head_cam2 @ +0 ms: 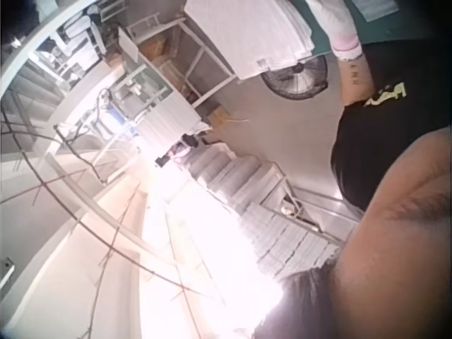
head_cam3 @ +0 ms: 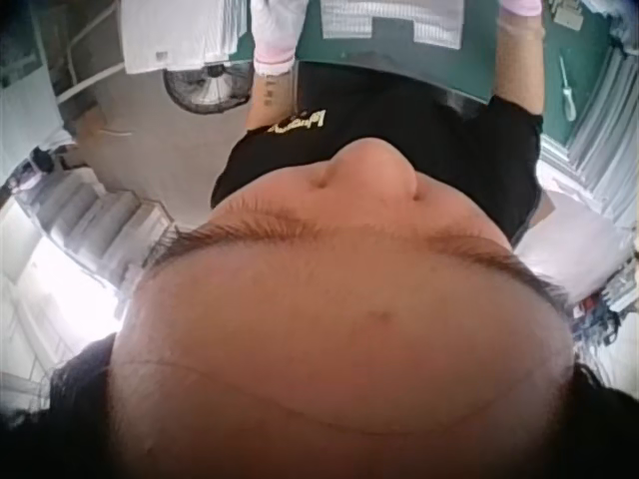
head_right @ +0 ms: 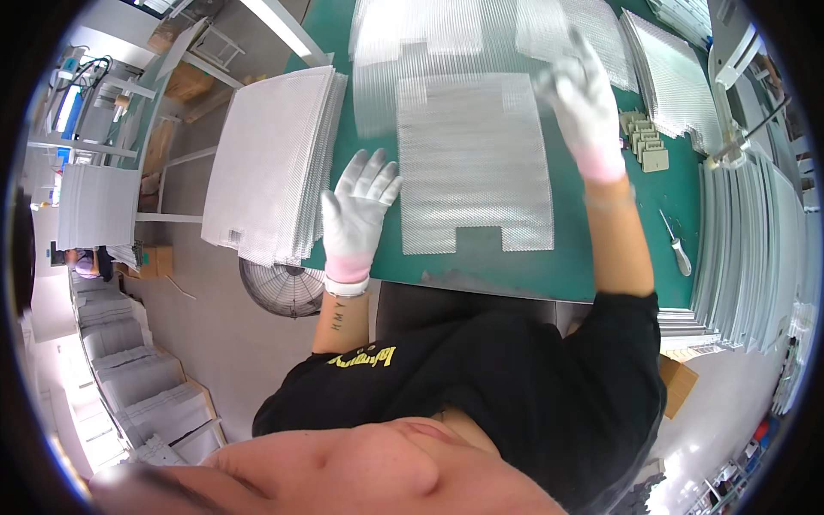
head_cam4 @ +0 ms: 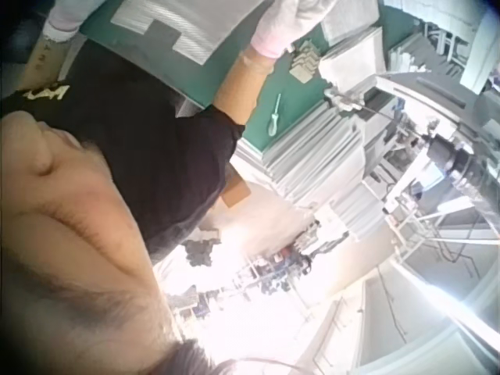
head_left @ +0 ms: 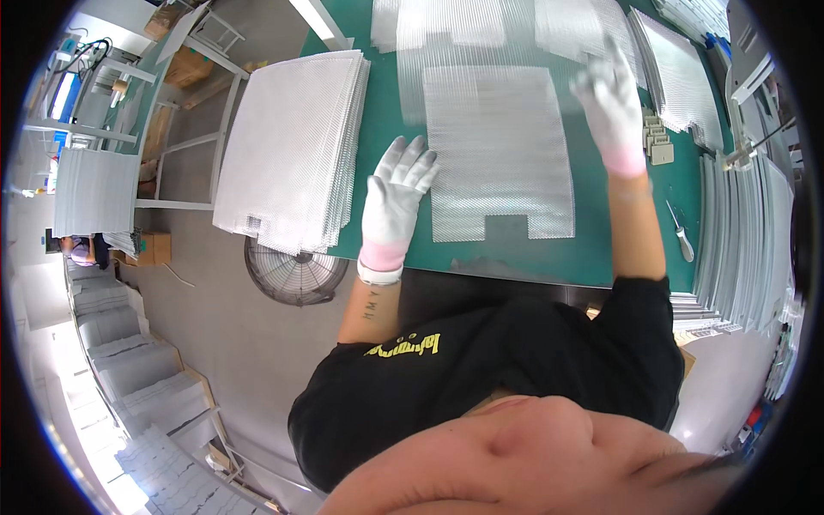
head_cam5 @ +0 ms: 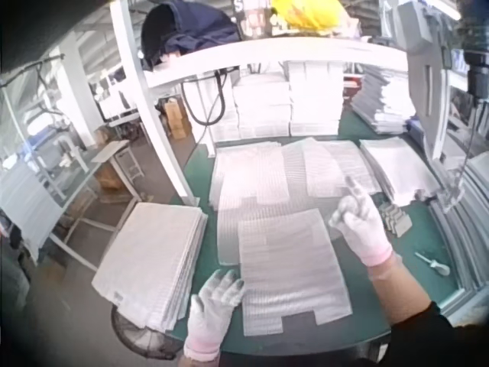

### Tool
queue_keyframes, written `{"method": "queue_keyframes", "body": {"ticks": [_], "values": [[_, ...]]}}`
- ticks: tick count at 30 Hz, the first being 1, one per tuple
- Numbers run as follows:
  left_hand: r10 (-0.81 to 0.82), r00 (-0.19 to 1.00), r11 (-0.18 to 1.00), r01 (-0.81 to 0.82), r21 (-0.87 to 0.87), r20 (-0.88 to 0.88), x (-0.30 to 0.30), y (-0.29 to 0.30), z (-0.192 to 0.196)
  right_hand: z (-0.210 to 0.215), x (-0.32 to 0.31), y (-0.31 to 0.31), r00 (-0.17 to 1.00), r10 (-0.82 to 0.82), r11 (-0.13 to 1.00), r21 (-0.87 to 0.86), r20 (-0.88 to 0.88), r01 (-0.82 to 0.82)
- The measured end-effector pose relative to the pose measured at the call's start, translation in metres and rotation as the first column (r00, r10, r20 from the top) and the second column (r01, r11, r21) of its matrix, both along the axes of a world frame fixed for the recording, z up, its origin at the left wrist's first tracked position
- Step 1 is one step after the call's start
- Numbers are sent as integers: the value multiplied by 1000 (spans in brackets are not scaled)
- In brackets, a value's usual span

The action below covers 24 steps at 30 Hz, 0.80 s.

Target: The person assembles metal frames by placing a mesh sheet onto a workbench, positioning a plastic insert, and fitting metal rails around the edges. They use a power drill to secure the components together. The process is repeated for multiple units, with the person handling mesh sheets, plastic inserts, metal rails, and a power drill.

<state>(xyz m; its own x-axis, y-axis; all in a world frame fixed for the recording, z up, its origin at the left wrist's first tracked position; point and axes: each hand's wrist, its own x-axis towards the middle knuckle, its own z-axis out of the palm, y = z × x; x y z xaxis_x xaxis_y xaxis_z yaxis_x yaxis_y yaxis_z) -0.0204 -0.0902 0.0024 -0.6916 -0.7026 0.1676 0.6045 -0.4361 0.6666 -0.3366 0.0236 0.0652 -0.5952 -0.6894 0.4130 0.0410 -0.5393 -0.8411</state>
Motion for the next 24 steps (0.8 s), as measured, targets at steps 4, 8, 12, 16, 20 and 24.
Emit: {"method": "queue_keyframes", "body": {"ticks": [4, 8, 12, 16, 20, 24], "values": [[13, 927, 995, 26, -98, 376, 1, 14, 25, -39, 40, 92, 991, -16, 946, 319, -132, 58], [495, 576, 799, -9, -601, 650, -6, 47, 24, -49, 76, 127, 967, -65, 818, 542, -245, 192], [727, 407, 567, 100, -818, 554, -7, 62, 17, -55, 89, 135, 840, -10, 721, 579, -542, 382], [781, 363, 485, 161, -860, 509, -7, 54, 0, -55, 96, 128, 778, -11, 658, 582, -628, 479], [760, 320, 509, 249, -824, 566, -13, 50, 0, -61, 94, 125, 763, -39, 656, 559, -646, 507], [750, 276, 524, 304, -795, 601, -13, 46, -8, -67, 93, 125, 768, -4, 628, 596, -641, 501]]}}
